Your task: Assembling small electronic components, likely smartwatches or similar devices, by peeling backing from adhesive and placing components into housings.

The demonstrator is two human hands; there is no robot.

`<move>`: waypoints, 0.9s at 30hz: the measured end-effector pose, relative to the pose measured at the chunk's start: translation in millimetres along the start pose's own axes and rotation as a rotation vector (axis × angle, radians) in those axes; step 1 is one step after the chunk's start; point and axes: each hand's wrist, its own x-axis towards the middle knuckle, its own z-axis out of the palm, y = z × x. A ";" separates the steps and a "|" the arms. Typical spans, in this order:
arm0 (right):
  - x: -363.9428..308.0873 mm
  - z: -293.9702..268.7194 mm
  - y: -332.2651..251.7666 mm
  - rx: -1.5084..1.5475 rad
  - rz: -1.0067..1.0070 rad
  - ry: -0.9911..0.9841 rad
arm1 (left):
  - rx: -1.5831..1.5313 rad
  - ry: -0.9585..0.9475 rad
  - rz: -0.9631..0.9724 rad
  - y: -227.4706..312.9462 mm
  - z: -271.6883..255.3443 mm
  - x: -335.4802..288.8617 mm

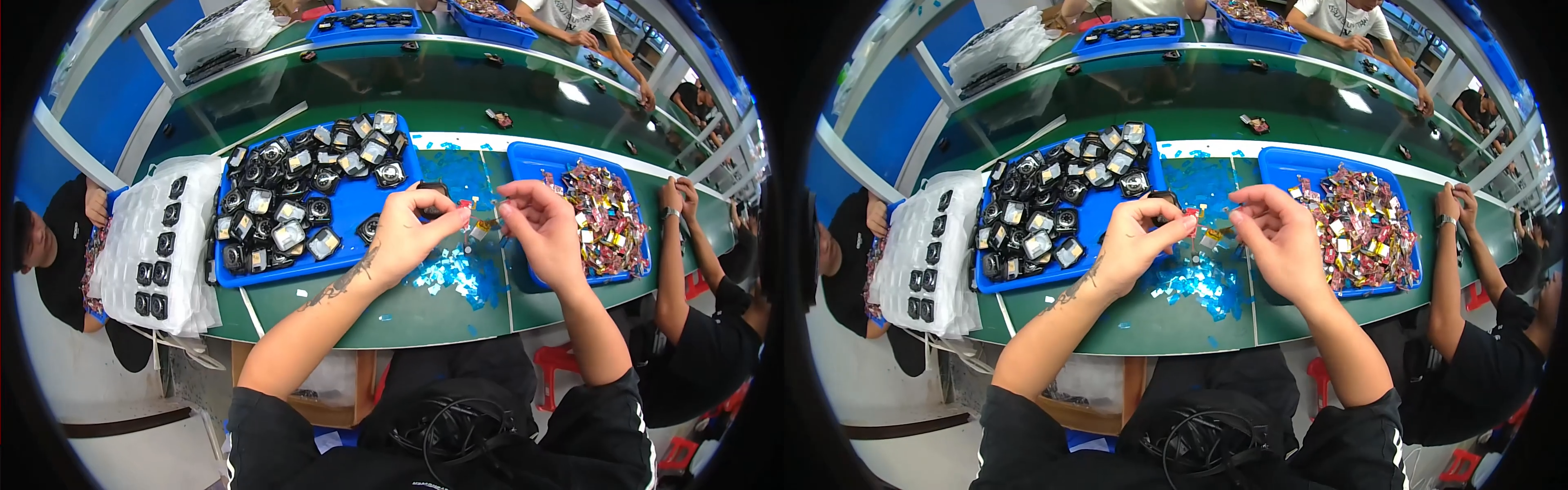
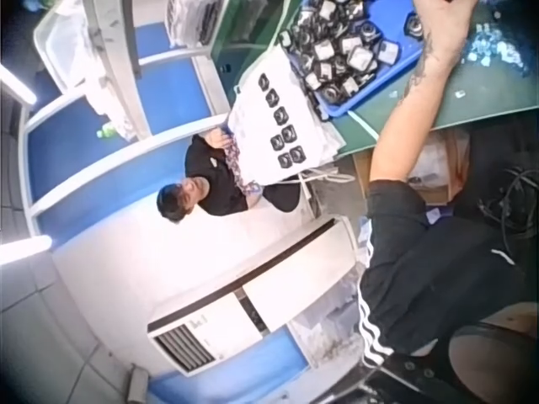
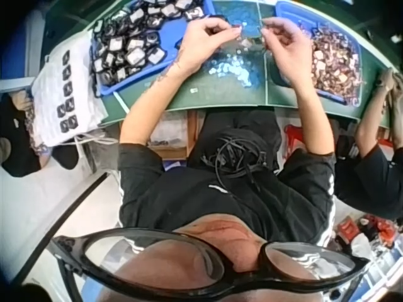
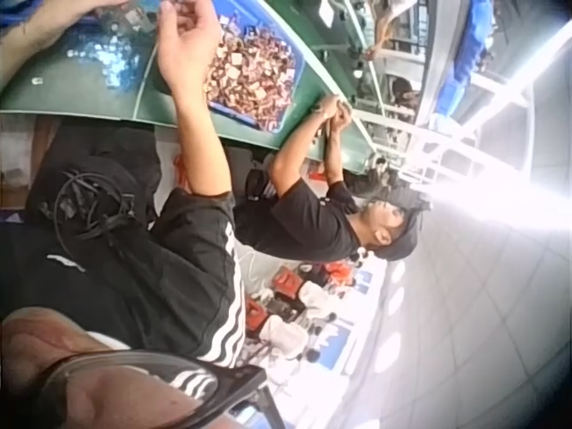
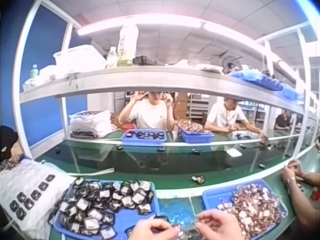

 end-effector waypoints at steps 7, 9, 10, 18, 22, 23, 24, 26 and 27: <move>8.2 -66.8 -4.7 -1.091 -0.079 0.267 | -0.083 0.001 -0.014 -0.3 -1.6 -0.1; 0.5 -64.7 -2.7 -1.166 -0.242 0.297 | -0.177 -0.010 -0.064 0.6 -1.4 1.6; -5.0 -62.3 -1.6 -1.234 -0.402 0.328 | -0.173 -0.016 -0.062 3.6 0.4 2.1; -20.0 22.4 -11.4 -0.764 -0.876 -0.005 | -0.354 -0.029 -0.184 5.4 3.3 -1.4; -13.6 20.9 -8.5 -0.677 -0.855 0.147 | -0.386 -0.101 -0.262 4.2 -4.5 1.5; -13.8 19.5 -9.2 -0.674 -0.859 0.121 | -0.386 -0.095 -0.259 4.8 -4.9 0.6; -13.2 19.7 -11.4 -0.671 -0.864 0.117 | -0.411 -0.083 -0.270 5.0 -4.0 -0.6; -14.0 20.6 -14.5 -0.622 -0.855 -0.006 | -0.440 -0.068 -0.284 4.2 -4.3 -2.0; -13.6 21.7 -14.3 -0.643 -0.864 0.000 | -0.440 -0.089 -0.288 4.0 -5.9 -1.0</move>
